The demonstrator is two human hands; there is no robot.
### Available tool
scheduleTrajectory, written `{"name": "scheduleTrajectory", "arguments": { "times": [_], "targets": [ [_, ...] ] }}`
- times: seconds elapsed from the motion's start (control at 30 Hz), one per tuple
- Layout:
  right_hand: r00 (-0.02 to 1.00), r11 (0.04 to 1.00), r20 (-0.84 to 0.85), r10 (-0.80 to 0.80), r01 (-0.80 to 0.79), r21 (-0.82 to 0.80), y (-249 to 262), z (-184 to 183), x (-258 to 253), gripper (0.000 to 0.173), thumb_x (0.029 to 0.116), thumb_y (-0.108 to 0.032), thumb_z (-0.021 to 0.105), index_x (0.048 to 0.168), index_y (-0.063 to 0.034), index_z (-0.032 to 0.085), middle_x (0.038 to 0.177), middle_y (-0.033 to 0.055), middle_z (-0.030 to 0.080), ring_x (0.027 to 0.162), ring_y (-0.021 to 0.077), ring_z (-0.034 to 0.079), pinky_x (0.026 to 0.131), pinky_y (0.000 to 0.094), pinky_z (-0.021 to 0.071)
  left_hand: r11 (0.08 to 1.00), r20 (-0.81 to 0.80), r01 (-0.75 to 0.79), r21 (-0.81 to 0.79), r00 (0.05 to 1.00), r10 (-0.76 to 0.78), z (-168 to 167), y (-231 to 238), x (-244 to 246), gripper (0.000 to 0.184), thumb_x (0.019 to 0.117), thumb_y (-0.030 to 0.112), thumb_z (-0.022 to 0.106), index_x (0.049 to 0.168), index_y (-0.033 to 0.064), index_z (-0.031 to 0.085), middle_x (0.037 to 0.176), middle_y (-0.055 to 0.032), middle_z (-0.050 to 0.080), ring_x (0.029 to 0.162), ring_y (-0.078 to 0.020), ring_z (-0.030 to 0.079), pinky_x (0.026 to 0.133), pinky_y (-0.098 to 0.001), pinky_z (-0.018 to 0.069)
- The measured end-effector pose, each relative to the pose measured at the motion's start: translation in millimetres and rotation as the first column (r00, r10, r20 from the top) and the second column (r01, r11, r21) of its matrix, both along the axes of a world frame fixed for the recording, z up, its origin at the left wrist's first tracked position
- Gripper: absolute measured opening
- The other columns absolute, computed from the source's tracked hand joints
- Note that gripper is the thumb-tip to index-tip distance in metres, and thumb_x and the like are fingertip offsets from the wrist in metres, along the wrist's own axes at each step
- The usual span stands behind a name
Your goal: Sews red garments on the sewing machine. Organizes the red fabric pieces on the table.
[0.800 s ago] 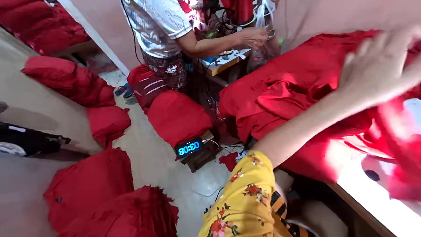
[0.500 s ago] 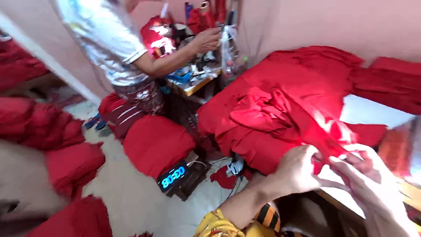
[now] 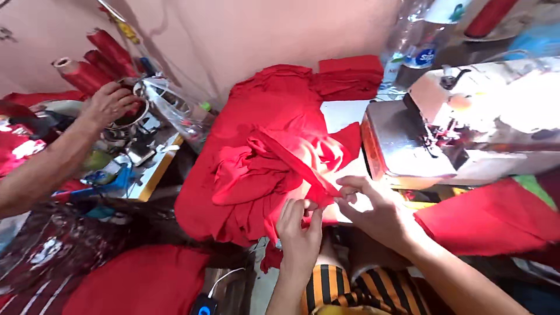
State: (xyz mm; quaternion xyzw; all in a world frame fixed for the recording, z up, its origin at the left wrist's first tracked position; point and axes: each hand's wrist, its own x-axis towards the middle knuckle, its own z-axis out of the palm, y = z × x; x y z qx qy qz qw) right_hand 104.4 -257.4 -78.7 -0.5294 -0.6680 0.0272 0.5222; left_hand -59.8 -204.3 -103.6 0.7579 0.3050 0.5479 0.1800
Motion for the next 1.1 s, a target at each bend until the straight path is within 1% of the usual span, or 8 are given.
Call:
{"name": "scheduleTrajectory", "arguments": {
  "times": [0.27, 0.43, 0.5, 0.6, 0.7, 0.77, 0.93, 1.1],
  "targets": [
    [0.980, 0.996, -0.178, 0.084, -0.088, -0.012, 3, -3, 3, 0.024, 0.0942, -0.015, 0.067, 0.113, 0.0005, 0.064, 0.088, -0.0014, 0.069, 0.084, -0.0071, 0.061, 0.079, 0.0077, 0.0496, 0.959, 0.203, 0.154, -0.236, 0.973, -0.106, -6, -4, -7, 0.014, 0.0724, 0.011, 0.085, 0.078, 0.0055, 0.073, 0.073, 0.0062, 0.066, 0.070, 0.0061, 0.060, 0.064, -0.0089, 0.0511],
    [0.944, 0.971, 0.260, -0.205, 0.163, 0.172, 2, -14, 15, 0.020, 0.0984, -0.012, 0.058, 0.112, -0.0054, 0.071, 0.080, 0.0072, 0.067, 0.074, 0.0142, 0.060, 0.068, 0.0203, 0.0478, 0.910, 0.091, -0.348, 0.225, 0.937, 0.336, -2, 0, -19, 0.013, 0.0861, 0.010, 0.066, 0.083, -0.0015, 0.071, 0.073, -0.0040, 0.058, 0.078, -0.0049, 0.057, 0.077, -0.0129, 0.0465],
    [0.931, 0.974, 0.287, -0.224, 0.204, 0.099, 3, -15, 13, 0.021, 0.0983, -0.015, 0.056, 0.106, -0.0073, 0.074, 0.086, 0.0084, 0.070, 0.077, 0.0166, 0.065, 0.069, 0.0247, 0.0510, 0.891, 0.092, -0.361, 0.275, 0.932, 0.350, -4, -3, -16, 0.017, 0.0934, 0.014, 0.064, 0.088, -0.0010, 0.070, 0.080, -0.0050, 0.056, 0.085, -0.0039, 0.057, 0.082, -0.0119, 0.0464],
    [0.989, 0.980, -0.138, -0.060, 0.031, -0.198, 4, -6, 12, 0.026, 0.1005, -0.014, 0.052, 0.111, -0.0039, 0.074, 0.094, 0.0024, 0.071, 0.069, 0.0002, 0.061, 0.061, 0.0130, 0.0501, 0.988, 0.280, -0.026, -0.150, 0.958, 0.068, -9, -9, -7, 0.015, 0.0968, 0.011, 0.062, 0.097, 0.0001, 0.073, 0.101, -0.0009, 0.067, 0.091, 0.0059, 0.062, 0.080, -0.0071, 0.0503],
    [0.491, 0.736, -0.862, 0.127, -0.629, -0.250, 13, 5, 21, 0.018, 0.1077, -0.011, 0.041, 0.103, -0.0134, 0.058, 0.072, -0.0099, 0.067, 0.052, -0.0050, 0.058, 0.048, 0.0111, 0.0474, 0.499, 0.826, 0.740, -0.450, 0.557, -0.082, -12, -2, -9, 0.012, 0.0980, 0.018, 0.064, 0.106, 0.0150, 0.072, 0.104, 0.0035, 0.075, 0.092, -0.0070, 0.072, 0.084, -0.0256, 0.0600],
    [0.249, 0.611, -0.965, 0.085, -0.778, -0.147, 25, 1, 26, 0.026, 0.1049, -0.010, 0.037, 0.091, -0.0172, 0.058, 0.066, -0.0107, 0.061, 0.051, -0.0053, 0.051, 0.048, 0.0112, 0.0416, 0.349, 0.919, 0.865, -0.360, 0.394, -0.028, -17, 8, -10, 0.016, 0.0980, 0.017, 0.060, 0.103, 0.0139, 0.075, 0.102, -0.0023, 0.077, 0.099, -0.0123, 0.073, 0.092, -0.0321, 0.0583],
    [0.383, 0.653, -0.922, -0.053, -0.685, -0.323, 33, -21, 21, 0.018, 0.1037, -0.009, 0.050, 0.091, -0.0129, 0.062, 0.075, -0.0090, 0.063, 0.066, -0.0012, 0.060, 0.060, 0.0175, 0.0503, 0.790, 0.518, 0.357, -0.499, 0.853, -0.059, -25, 15, -13, 0.016, 0.0893, 0.014, 0.067, 0.105, 0.0148, 0.068, 0.096, 0.0138, 0.073, 0.090, 0.0009, 0.069, 0.081, -0.0199, 0.0586],
    [0.325, 0.674, -0.927, -0.187, -0.644, -0.361, 23, -38, 22, 0.019, 0.1076, -0.014, 0.047, 0.092, -0.0125, 0.058, 0.073, -0.0082, 0.060, 0.063, -0.0017, 0.057, 0.059, 0.0160, 0.0489, 0.852, 0.147, 0.219, -0.475, 0.975, -0.169, -37, 15, -22, 0.016, 0.0859, 0.009, 0.068, 0.094, -0.0035, 0.072, 0.095, 0.0035, 0.072, 0.088, 0.0037, 0.066, 0.079, -0.0141, 0.0560]
  ]
}}
